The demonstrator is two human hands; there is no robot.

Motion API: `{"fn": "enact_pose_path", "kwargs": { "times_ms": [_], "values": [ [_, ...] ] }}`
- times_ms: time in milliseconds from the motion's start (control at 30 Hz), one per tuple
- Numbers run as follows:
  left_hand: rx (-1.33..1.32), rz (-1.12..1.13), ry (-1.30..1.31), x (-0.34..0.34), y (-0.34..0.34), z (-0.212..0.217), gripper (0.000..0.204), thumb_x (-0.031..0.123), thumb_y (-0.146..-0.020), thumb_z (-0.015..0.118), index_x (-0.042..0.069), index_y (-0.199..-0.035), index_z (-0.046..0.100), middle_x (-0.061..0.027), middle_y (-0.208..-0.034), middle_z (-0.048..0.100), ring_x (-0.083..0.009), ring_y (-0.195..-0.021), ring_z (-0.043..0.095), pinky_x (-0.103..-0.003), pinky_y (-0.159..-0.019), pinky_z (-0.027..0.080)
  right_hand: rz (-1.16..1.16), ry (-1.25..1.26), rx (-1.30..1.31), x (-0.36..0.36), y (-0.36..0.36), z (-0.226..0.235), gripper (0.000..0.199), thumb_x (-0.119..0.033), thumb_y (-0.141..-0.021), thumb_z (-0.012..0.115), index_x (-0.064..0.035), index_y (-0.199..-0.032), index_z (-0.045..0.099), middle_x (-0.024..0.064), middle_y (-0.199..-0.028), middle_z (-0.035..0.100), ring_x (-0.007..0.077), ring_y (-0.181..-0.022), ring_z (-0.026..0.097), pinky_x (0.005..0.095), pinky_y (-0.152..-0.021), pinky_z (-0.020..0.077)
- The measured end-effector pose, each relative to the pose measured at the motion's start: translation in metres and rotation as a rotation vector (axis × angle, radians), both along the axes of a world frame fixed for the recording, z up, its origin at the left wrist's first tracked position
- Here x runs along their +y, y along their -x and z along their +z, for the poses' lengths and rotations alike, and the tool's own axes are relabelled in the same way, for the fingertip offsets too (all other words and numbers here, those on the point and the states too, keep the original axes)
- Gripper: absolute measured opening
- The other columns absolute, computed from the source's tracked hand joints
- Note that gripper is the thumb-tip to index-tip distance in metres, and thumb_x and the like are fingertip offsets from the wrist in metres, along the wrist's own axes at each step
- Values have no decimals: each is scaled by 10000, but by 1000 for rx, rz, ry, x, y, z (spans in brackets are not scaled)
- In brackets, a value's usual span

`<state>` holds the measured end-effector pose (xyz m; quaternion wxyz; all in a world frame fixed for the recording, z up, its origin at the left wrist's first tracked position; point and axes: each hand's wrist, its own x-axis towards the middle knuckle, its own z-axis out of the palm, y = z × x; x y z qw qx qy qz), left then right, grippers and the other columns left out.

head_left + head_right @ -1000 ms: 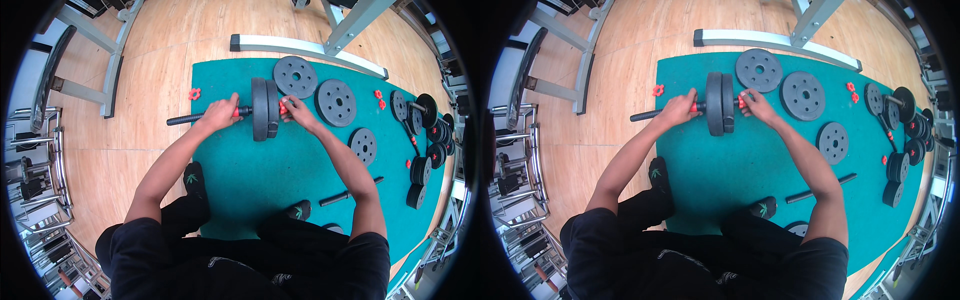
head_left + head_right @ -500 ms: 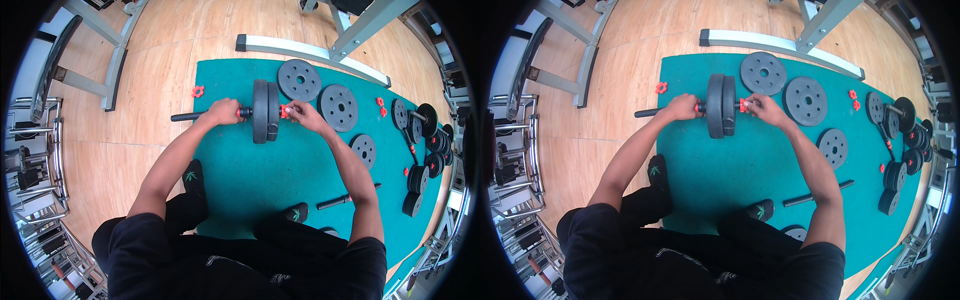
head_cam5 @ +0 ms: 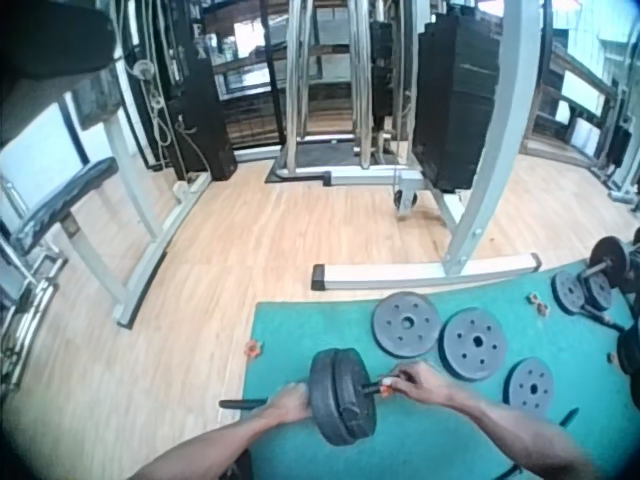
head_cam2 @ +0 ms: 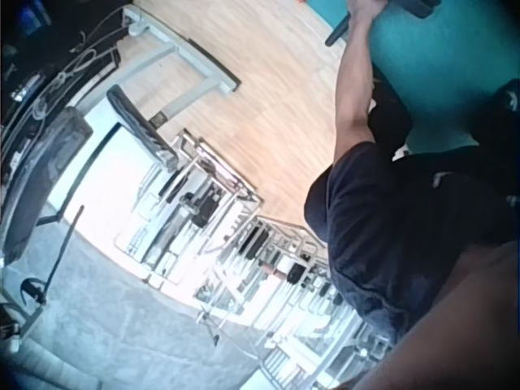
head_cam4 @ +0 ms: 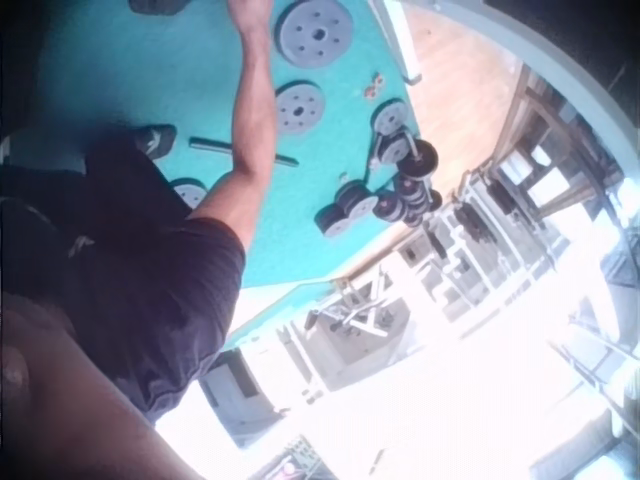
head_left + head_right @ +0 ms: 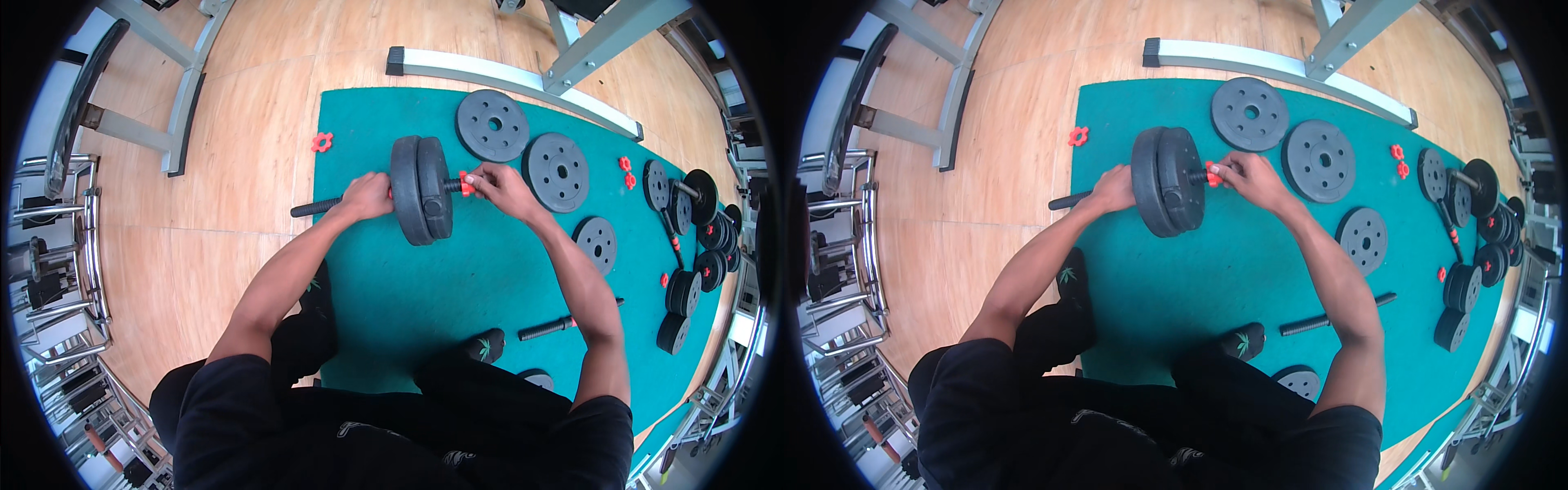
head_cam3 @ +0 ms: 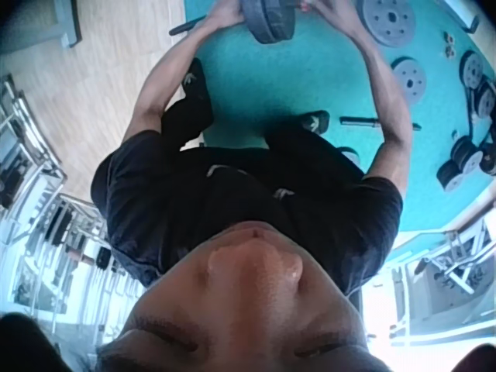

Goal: The person places weight plates onto a dumbbell bar and secures them by screwing on a red star-shaped collar.

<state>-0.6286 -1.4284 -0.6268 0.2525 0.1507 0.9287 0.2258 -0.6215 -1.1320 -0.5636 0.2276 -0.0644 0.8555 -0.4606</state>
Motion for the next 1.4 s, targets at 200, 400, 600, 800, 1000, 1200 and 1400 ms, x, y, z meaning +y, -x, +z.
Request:
{"fn": "enact_pose_path", "kwargs": {
  "times_ms": [200,400,600,800,1000,1200,1400],
  "values": [
    [-65,-2,99,16,5,30,309,314,-758,721,77,-957,731,-197,-921,705,-368,-907,673,-475,-834,535,86,-25,-32,16,2,-1,396,-196,-912,687,-35,-1237,525,64,-899,655,136,-800,615,306,-693,484],
    [11,18,40,-10,11,-17,326,342,-763,727,86,-965,717,-172,-984,704,-362,-982,656,-474,-877,522,243,50,339,9,0,-3,437,-107,-895,684,-83,-1296,513,99,-1250,577,221,-1058,609,370,-839,507],
    [48,-31,25,-12,5,-15,382,327,-772,716,100,-1075,678,-167,-1054,693,-361,-1053,629,-501,-934,492,183,26,68,4,12,-6,340,-137,-859,719,-61,-1170,604,112,-1157,613,254,-1013,631,376,-858,509],
    [53,-16,98,8,4,20,271,310,-758,749,74,-888,718,-180,-888,706,-372,-886,671,-475,-798,539,275,31,303,3,14,11,272,-194,-891,706,-44,-1107,635,121,-1028,673,248,-940,646,389,-847,512],
    [191,-73,134,24,7,30,253,265,-737,763,71,-883,692,-155,-732,685,-364,-732,675,-471,-663,538,50,168,-269,23,17,-26,346,-258,-903,708,-16,-1125,599,88,-1159,635,196,-983,640,370,-835,513],
    [388,-111,137,27,0,26,215,250,-739,766,77,-821,669,-118,-696,673,-339,-709,677,-473,-616,521,10,220,5,15,-1,-26,288,-197,-927,679,-20,-1134,585,73,-1077,656,166,-917,633,323,-802,512],
    [176,-171,134,19,9,35,158,168,-778,697,50,-882,694,-149,-756,698,-305,-696,698,-421,-659,555,118,231,79,18,-1,-21,290,-186,-926,680,-13,-1139,587,68,-959,663,145,-850,634,306,-755,514]
  ]
}}
